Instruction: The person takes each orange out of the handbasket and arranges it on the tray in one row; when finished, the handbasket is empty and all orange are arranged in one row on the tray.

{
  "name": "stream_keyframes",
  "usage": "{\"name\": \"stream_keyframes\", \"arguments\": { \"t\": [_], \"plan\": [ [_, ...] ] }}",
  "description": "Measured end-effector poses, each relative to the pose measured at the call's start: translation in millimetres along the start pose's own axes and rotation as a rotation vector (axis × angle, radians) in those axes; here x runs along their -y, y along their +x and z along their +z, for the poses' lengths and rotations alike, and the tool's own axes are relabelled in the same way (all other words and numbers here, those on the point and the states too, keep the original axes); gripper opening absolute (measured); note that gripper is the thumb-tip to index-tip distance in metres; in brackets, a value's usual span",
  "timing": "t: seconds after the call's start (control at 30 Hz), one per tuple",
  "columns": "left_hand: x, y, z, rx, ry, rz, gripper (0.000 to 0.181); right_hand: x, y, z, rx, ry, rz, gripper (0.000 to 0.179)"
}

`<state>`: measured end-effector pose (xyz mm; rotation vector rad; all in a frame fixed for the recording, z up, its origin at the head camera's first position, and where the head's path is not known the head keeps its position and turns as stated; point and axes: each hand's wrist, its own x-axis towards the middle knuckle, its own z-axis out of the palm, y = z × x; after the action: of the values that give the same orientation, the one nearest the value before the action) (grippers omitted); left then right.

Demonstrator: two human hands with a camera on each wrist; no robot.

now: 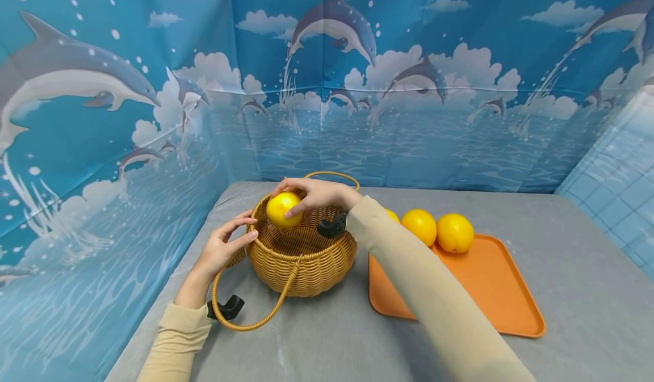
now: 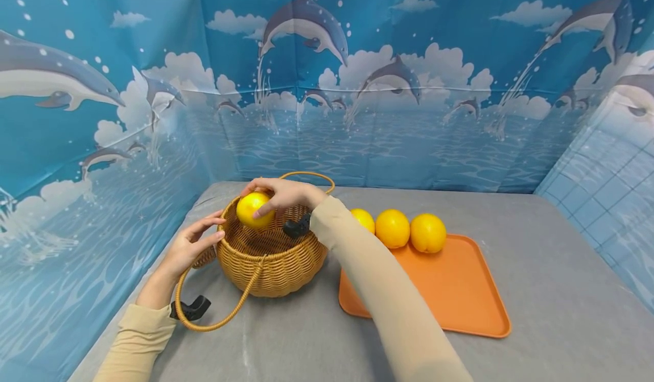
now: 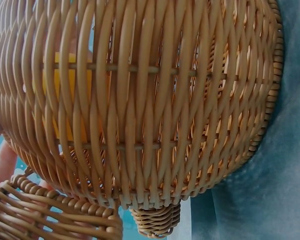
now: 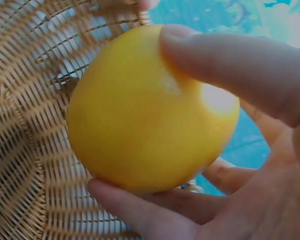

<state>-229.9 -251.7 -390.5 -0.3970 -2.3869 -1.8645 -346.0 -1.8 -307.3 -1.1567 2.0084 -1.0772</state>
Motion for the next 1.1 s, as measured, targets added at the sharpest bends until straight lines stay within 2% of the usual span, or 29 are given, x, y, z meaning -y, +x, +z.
{"name": "stream_keyframes", "arguments": {
  "t": [0.17, 0.4, 0.87, 1.1],
  "plan": [
    [0.1, 0.9, 1.1, 0.0, 0.002, 0.004, 0.041, 7, -18.7, -12, -0.057, 0.018, -0.092, 0.049],
    [0.0, 0.8, 0.8, 0.001, 0.007, 0.006, 0.04, 3, -53.2, -29, -0.184, -0.063, -0.124, 0.048],
    [-0.1, -1.3, 1.2, -0.009, 0.014, -0.005, 0.042, -18, -149.3, -48, -0.368, -0.085, -0.147, 0.058],
    [-0.8, -1.0, 1.8, -0.01, 0.015, 0.001, 0.042, -39, -201.8, -47, -0.508, -0.115, -0.147, 0.062]
  ]
}}
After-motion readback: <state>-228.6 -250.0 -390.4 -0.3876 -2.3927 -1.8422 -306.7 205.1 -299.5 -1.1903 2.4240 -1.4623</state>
